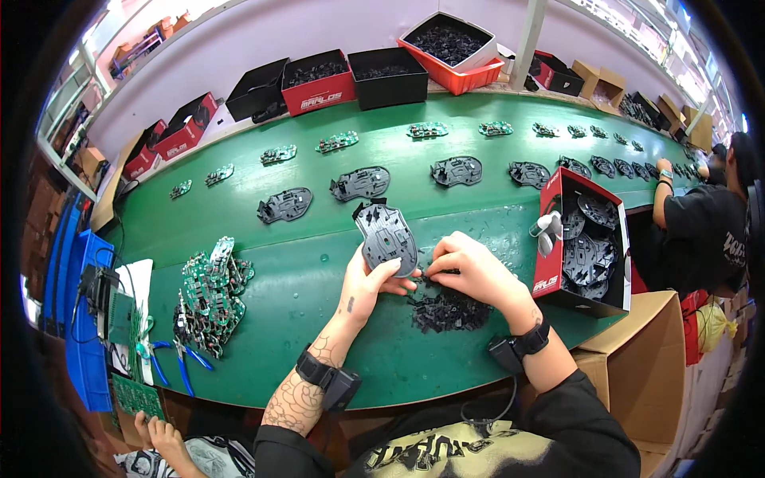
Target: The person assembles electronic components by hand at a green workbench. They pick up black plastic housings and insert small black parts into them, then place the assembled units into a red box. The person also handles green circuit boards and other small components on the table.
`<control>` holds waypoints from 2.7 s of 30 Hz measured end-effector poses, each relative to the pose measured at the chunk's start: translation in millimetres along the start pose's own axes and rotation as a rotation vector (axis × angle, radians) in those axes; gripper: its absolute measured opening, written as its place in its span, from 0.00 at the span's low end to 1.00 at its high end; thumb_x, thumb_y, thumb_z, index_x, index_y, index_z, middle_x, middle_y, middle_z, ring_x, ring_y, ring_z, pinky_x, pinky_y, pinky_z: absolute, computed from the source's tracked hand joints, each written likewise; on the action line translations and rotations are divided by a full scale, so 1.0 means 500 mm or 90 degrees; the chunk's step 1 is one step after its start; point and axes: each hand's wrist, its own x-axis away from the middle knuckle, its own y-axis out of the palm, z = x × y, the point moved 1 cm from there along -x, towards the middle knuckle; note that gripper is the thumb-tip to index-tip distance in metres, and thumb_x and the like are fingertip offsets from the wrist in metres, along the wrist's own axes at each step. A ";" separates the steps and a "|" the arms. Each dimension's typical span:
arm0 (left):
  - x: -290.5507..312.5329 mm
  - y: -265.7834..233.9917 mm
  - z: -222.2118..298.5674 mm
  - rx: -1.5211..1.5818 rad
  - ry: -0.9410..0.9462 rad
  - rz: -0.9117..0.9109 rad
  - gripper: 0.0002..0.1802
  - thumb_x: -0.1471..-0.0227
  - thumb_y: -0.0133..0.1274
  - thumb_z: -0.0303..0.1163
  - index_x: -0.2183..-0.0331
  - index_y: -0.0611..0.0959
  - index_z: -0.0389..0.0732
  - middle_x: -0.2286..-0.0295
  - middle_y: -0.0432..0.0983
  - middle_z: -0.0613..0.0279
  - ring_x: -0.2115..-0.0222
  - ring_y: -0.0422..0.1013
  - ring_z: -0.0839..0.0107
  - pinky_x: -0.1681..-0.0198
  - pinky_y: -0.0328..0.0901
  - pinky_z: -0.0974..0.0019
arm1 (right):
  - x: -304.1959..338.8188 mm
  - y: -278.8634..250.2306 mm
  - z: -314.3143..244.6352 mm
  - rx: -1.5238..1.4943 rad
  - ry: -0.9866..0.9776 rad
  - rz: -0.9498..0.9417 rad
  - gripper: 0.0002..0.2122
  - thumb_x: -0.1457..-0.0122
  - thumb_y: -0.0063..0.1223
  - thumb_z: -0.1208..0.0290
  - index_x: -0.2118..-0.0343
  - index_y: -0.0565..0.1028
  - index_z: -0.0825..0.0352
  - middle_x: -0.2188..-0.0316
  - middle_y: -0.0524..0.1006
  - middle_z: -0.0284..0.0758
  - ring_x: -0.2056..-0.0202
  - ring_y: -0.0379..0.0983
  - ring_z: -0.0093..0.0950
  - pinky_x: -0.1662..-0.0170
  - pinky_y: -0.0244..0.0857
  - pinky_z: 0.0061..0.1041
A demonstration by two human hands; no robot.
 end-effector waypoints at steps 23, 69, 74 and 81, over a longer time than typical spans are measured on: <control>-0.001 -0.004 -0.003 0.000 0.013 0.014 0.22 0.47 0.49 0.32 0.51 0.67 0.36 0.65 0.78 0.50 0.71 0.77 0.65 0.70 0.73 0.67 | -0.006 0.028 -0.012 0.011 -0.092 -0.030 0.05 0.56 0.60 0.74 0.74 0.76 0.63 0.70 0.71 0.33 0.62 0.67 0.35 0.57 0.64 0.32; 0.012 0.016 -0.028 -0.149 0.098 -0.012 0.37 0.58 0.59 0.21 0.45 0.65 0.40 0.60 0.72 0.63 0.66 0.73 0.73 0.73 0.69 0.75 | -0.021 0.069 0.025 -0.758 0.232 0.112 0.14 0.45 0.61 0.72 0.56 0.74 0.68 0.63 0.78 0.30 0.62 0.73 0.17 0.62 0.65 0.18; 0.004 0.034 -0.032 -0.051 0.152 0.044 0.40 0.54 0.57 0.25 0.41 0.59 0.39 0.54 0.67 0.58 0.58 0.70 0.72 0.73 0.69 0.76 | -0.014 0.063 0.026 -0.742 0.176 0.211 0.13 0.42 0.54 0.74 0.55 0.71 0.73 0.63 0.78 0.35 0.61 0.73 0.20 0.54 0.67 0.23; 0.013 0.022 -0.004 -0.434 0.343 0.203 0.26 0.47 0.55 0.29 0.46 0.71 0.37 0.56 0.66 0.63 0.57 0.65 0.72 0.59 0.66 0.72 | -0.009 0.046 -0.004 -0.484 0.162 0.126 0.16 0.43 0.57 0.67 0.55 0.75 0.73 0.71 0.78 0.34 0.69 0.71 0.18 0.63 0.68 0.22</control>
